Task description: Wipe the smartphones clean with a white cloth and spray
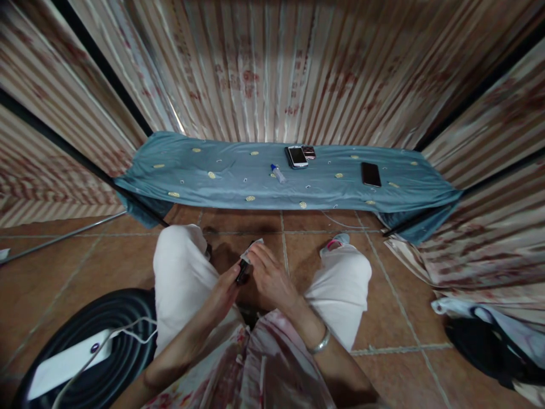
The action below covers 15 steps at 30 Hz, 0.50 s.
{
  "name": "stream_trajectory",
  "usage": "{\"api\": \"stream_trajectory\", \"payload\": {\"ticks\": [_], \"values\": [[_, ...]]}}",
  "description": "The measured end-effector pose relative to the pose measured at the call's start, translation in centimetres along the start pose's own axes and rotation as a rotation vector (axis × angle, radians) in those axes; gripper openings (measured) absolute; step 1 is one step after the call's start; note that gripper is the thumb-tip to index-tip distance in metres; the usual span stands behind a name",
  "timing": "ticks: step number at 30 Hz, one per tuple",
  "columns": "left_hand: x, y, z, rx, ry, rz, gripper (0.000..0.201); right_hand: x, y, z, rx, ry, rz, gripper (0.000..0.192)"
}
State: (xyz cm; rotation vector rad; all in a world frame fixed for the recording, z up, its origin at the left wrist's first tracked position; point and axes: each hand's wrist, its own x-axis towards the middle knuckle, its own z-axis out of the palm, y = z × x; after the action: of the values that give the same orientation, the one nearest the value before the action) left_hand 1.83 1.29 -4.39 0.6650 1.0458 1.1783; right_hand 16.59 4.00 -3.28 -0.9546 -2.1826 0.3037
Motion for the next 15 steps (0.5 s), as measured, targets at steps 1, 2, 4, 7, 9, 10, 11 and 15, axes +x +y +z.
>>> {"api": "stream_trajectory", "payload": {"ticks": [1, 2, 4, 7, 9, 10, 11, 15], "values": [[-0.1, 0.0, -0.1, 0.036, -0.006, 0.002, 0.044, 0.3, 0.4, -0.3, 0.0, 0.001, 0.02, 0.046], [-0.2, -0.1, -0.2, 0.067, -0.006, 0.004, 0.046, 0.5, 0.7, -0.5, 0.0, 0.005, 0.03, 0.046], [-0.3, -0.1, -0.2, 0.101, 0.01, 0.009, 0.048, 0.7, 0.7, -0.7, -0.001, 0.012, 0.044, 0.045], [-0.3, 0.2, -0.1, 0.063, 0.028, 0.022, 0.049, 0.3, -0.9, -0.5, 0.007, 0.011, 0.012, 0.044], [-0.3, 0.4, 0.2, -0.021, 0.032, 0.012, 0.052, -0.2, -2.3, -0.2, 0.026, -0.008, -0.02, 0.045], [-0.3, 0.6, 0.3, -0.069, 0.025, -0.008, 0.054, -0.4, -2.9, -0.1, 0.037, -0.023, -0.033, 0.046], [-0.3, 0.7, 0.4, -0.115, 0.015, -0.034, 0.056, -0.6, -3.4, 0.0, 0.046, -0.038, -0.045, 0.047], [-0.3, 0.5, 0.4, -0.15, 0.023, -0.075, 0.058, -0.4, -3.6, -0.2, 0.054, -0.065, -0.093, 0.046]]}}
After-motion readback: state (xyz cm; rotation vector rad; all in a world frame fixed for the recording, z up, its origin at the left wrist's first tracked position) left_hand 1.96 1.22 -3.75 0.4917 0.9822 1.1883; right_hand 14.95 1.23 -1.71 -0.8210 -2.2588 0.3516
